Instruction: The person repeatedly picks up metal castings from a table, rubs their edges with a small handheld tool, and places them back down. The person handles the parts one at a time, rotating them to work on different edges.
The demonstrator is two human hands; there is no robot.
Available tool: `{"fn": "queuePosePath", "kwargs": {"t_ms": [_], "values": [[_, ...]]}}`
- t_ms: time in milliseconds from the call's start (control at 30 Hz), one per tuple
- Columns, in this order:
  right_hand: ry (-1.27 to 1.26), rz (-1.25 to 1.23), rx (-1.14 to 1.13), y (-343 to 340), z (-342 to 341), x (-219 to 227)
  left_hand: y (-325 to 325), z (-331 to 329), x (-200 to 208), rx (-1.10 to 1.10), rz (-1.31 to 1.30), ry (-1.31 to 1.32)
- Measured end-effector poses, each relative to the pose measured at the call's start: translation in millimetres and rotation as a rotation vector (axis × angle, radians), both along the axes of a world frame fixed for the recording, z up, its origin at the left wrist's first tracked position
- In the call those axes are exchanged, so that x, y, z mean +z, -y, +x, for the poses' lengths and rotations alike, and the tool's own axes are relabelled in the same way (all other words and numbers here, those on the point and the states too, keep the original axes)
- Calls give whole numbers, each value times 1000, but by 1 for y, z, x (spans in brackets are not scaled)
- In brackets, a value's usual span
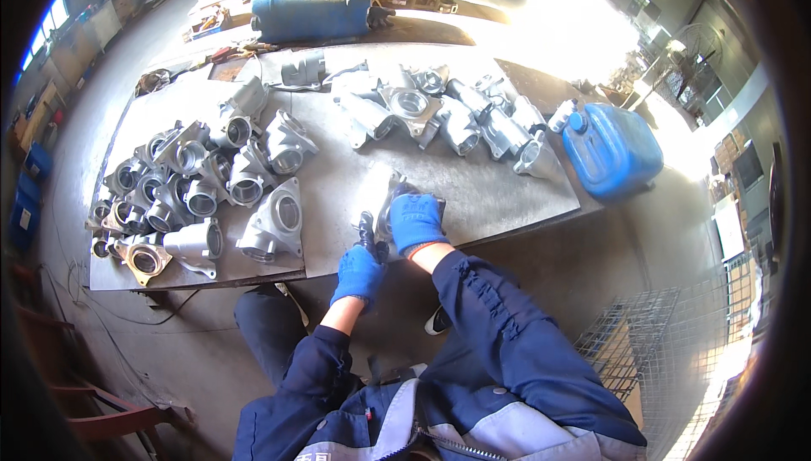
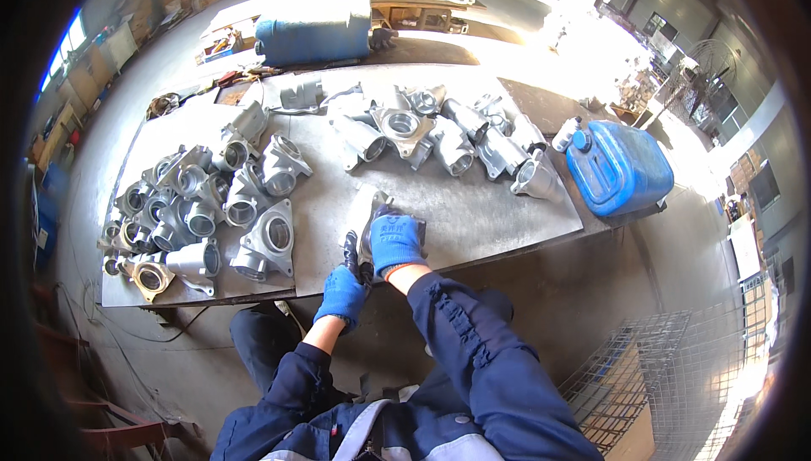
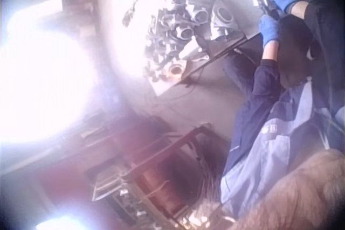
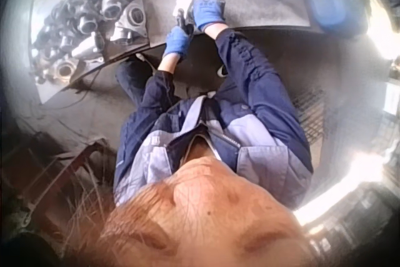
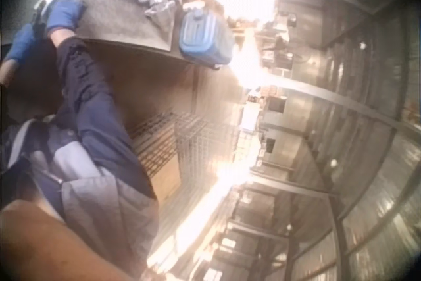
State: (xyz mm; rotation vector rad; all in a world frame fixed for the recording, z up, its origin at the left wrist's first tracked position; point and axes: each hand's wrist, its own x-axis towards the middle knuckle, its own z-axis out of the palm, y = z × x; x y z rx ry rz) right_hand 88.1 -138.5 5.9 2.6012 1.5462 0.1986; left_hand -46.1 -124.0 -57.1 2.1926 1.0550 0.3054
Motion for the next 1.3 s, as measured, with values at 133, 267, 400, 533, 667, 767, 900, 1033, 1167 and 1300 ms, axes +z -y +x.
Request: {"fn": "queuePosePath", "kwargs": {"t_ms": [133,267,400,533,667,767,900,1033,1167,1300], "values": [[-73,39,-10,2,-14,9,-24,-17,43,-78,30,-166],[-65,-17,-35,7,0,-8,-89,17,72,-114,220,308],[-126,-95,-42,0,-13,25,-139,73,75,-532,230,248],[-144,12,-28,7,-9,20,-149,91,47,-628,174,123],[-157,92,24,16,-19,10,-141,93,51,-547,128,-18],[-159,101,16,26,-35,3,-147,94,43,-577,165,20],[-156,192,45,44,-53,-35,-133,89,64,-568,131,70],[-307,-77,141,80,-90,-69,-131,82,74,-573,201,-3],[-299,202,187,150,-123,-197,-108,83,98,-481,161,4],[-612,362,-33,121,-50,-85,-86,61,60,-166,-406,638]]}}
